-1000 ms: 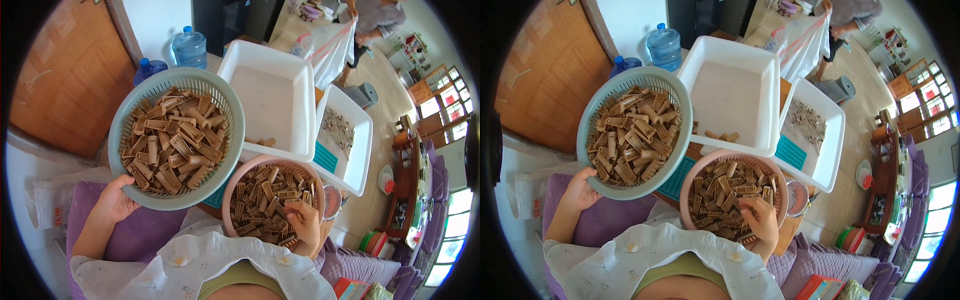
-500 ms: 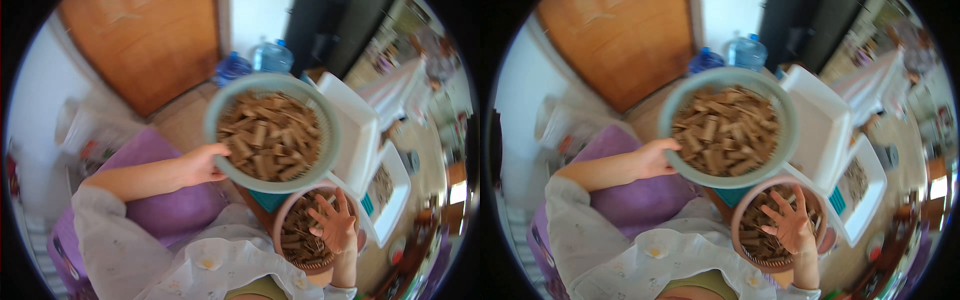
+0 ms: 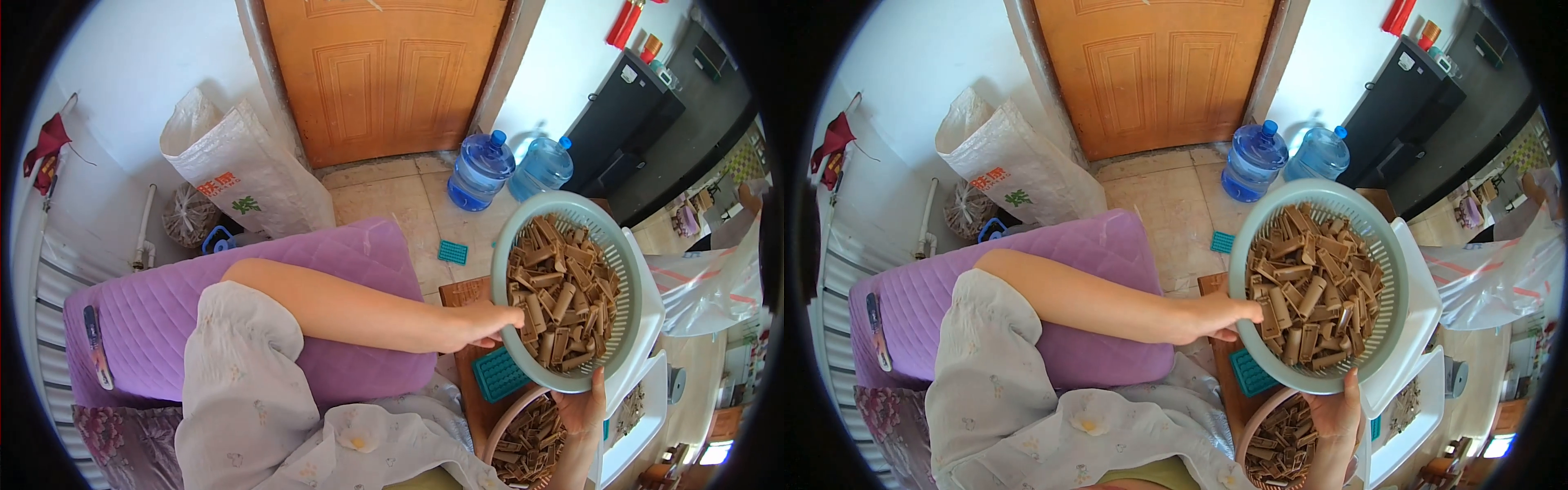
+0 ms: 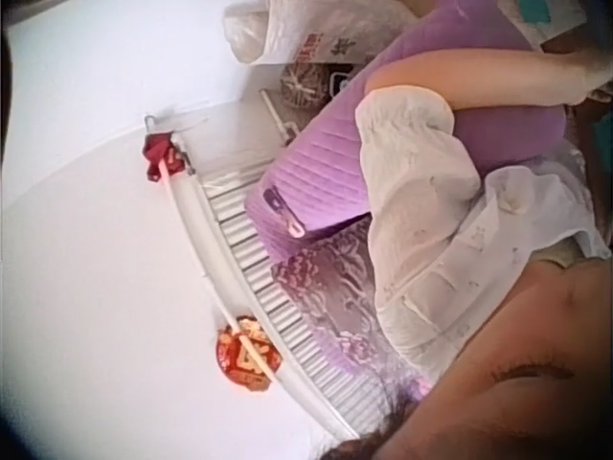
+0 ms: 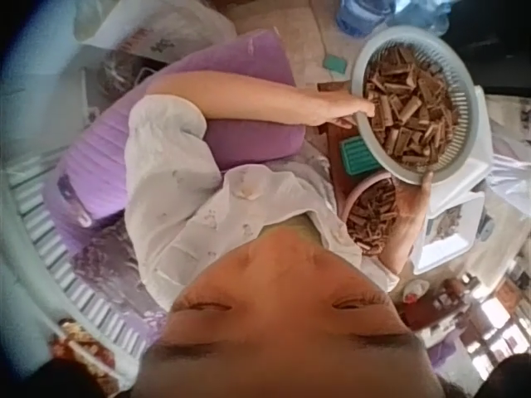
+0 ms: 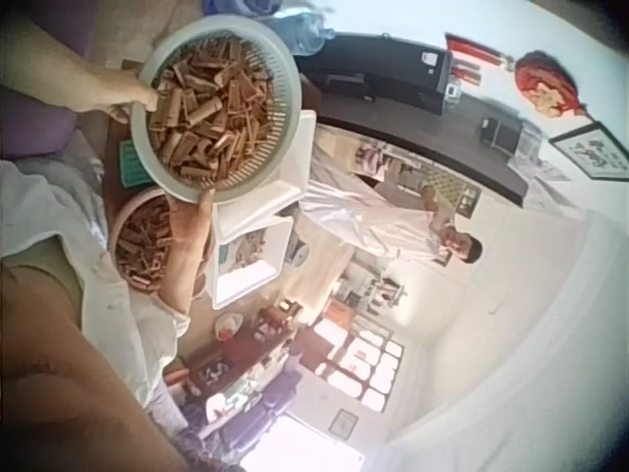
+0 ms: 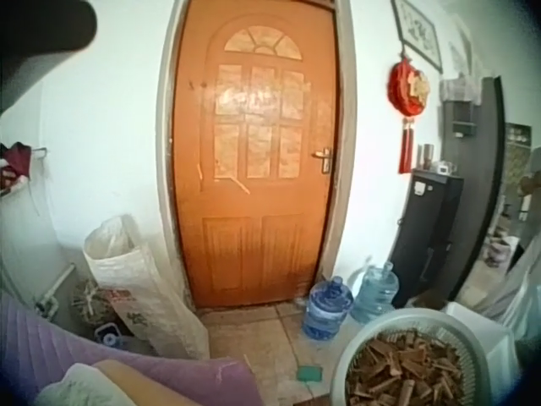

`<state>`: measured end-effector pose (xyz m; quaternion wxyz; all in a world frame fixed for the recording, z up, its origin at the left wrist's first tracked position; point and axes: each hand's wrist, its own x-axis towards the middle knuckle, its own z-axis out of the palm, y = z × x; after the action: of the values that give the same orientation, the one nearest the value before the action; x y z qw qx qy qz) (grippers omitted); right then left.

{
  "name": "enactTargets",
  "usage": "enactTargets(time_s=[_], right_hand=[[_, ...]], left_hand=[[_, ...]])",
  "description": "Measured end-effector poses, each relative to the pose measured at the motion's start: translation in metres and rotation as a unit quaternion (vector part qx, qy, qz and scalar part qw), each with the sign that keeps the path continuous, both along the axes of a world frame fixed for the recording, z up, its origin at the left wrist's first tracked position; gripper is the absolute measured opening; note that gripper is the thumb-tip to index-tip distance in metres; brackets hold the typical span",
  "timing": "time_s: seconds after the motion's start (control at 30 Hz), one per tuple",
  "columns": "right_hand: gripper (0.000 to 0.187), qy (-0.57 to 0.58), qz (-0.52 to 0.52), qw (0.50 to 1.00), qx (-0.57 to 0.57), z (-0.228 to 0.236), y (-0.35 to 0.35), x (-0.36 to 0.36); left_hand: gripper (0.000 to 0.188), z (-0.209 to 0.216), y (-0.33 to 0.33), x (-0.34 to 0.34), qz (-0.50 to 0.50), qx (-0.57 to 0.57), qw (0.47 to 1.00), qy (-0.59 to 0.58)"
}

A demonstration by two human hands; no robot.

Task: The person sorts plastic parts by hand, inspecting them and placing them into different sorting trays and plastic baskets.

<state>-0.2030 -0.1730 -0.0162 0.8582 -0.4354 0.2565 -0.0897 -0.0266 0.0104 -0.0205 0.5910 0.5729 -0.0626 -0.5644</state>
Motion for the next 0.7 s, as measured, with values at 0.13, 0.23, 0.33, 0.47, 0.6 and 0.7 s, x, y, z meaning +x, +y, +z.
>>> enactTargets(time_s=[0.13,0.23,0.33,0.47,0.6,0.7], right_hand=[[0.043,0.035,-0.047,0.998,0.029,0.005,-0.009,0.001],[0.041,0.034,-0.102,0.989,0.098,-0.001,-0.011,-0.002],[0.04,0.015,-0.164,0.982,0.088,0.0,-0.003,-0.008],[0.038,0.021,-0.241,0.969,-0.056,0.007,0.014,-0.019],[0.035,0.008,-0.256,0.964,-0.076,-0.001,0.02,-0.013],[0.034,-0.009,-0.267,0.963,-0.023,-0.014,0.011,-0.007]], left_hand=[[0.085,0.002,0.004,0.002,-0.026,-0.004,0.999,-0.043],[0.088,0.02,0.025,0.02,-0.106,-0.084,0.979,-0.154],[0.048,0.066,0.078,0.123,-0.061,-0.003,0.802,-0.594],[0.069,0.052,0.263,0.306,0.173,0.521,0.417,-0.725],[0.072,-0.125,0.458,0.409,-0.085,0.69,0.463,-0.55],[0.052,-0.179,0.605,0.462,-0.191,0.657,0.558,-0.47]])
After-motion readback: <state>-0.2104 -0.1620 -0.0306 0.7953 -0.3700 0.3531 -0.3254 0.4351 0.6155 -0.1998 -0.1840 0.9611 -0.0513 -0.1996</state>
